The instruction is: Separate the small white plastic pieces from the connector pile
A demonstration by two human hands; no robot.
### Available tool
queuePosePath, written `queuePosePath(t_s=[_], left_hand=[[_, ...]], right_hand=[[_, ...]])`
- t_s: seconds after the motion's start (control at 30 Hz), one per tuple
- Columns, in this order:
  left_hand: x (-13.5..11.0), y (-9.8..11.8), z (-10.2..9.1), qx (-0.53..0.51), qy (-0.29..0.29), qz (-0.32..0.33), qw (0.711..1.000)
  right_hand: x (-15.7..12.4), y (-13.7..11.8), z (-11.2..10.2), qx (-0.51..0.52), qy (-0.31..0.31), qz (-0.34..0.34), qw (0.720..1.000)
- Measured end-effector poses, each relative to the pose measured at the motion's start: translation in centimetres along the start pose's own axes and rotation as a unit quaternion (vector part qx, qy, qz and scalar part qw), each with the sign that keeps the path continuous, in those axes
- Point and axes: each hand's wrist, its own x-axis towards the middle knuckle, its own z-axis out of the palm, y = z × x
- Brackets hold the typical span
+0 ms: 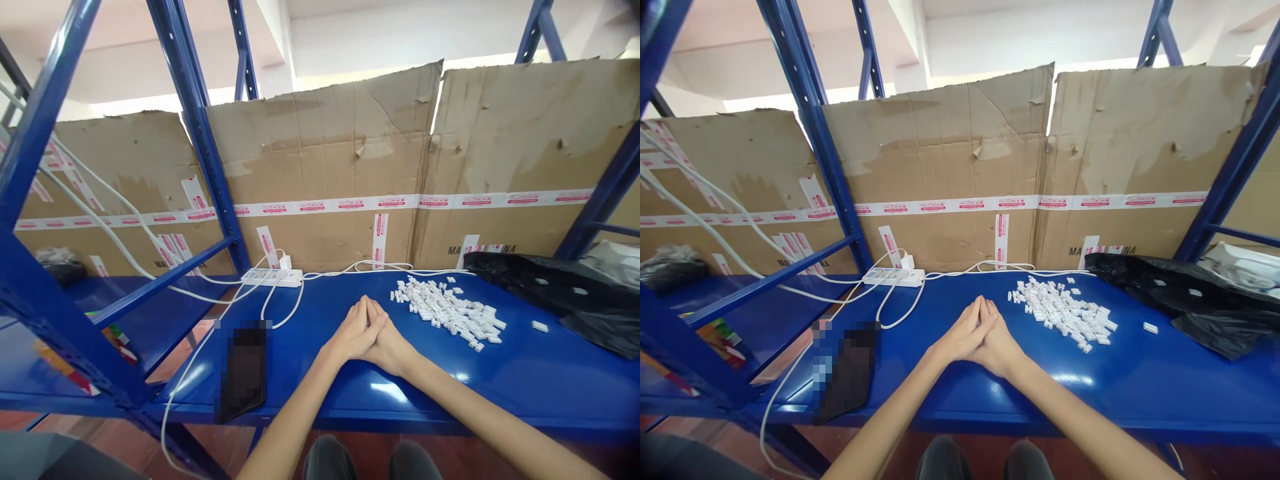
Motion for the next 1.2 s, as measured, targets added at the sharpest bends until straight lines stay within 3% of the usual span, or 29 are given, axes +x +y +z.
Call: queuePosePath(t_s=[0.17, 0.47, 0.63, 0.9, 1.07, 1.2], left_hand=[[2.4, -1.4, -1.1, 0.026, 0.028, -0.022, 0.999], [6.2, -4.3, -3.2, 0.023, 0.087, -0.019, 0.996], [7.4, -5.4, -3.2, -0.021, 0.143, -0.009, 0.989], [7.4, -6.1, -3.0, -0.033, 0.238, 0.001, 0.971], [6.6, -4.0, -3.3, 0.016, 0.250, 0.021, 0.968], [2.5, 0.9, -4.9, 0.107, 0.358, 0.023, 0.927]], right_hand=[[3.6, 0.8, 0.4, -0.005, -0.016, -0.058, 0.998], [8.6, 2.8, 1.2, 0.071, -0.003, -0.085, 0.994], [9.7, 3.7, 1.4, 0.142, -0.018, -0.091, 0.986], [9.5, 4.2, 2.2, 0.115, -0.012, -0.048, 0.992], [8.7, 3.2, 0.3, 0.037, -0.006, -0.067, 0.997], [7.6, 1.7, -2.7, 0.002, 0.051, -0.112, 0.992]])
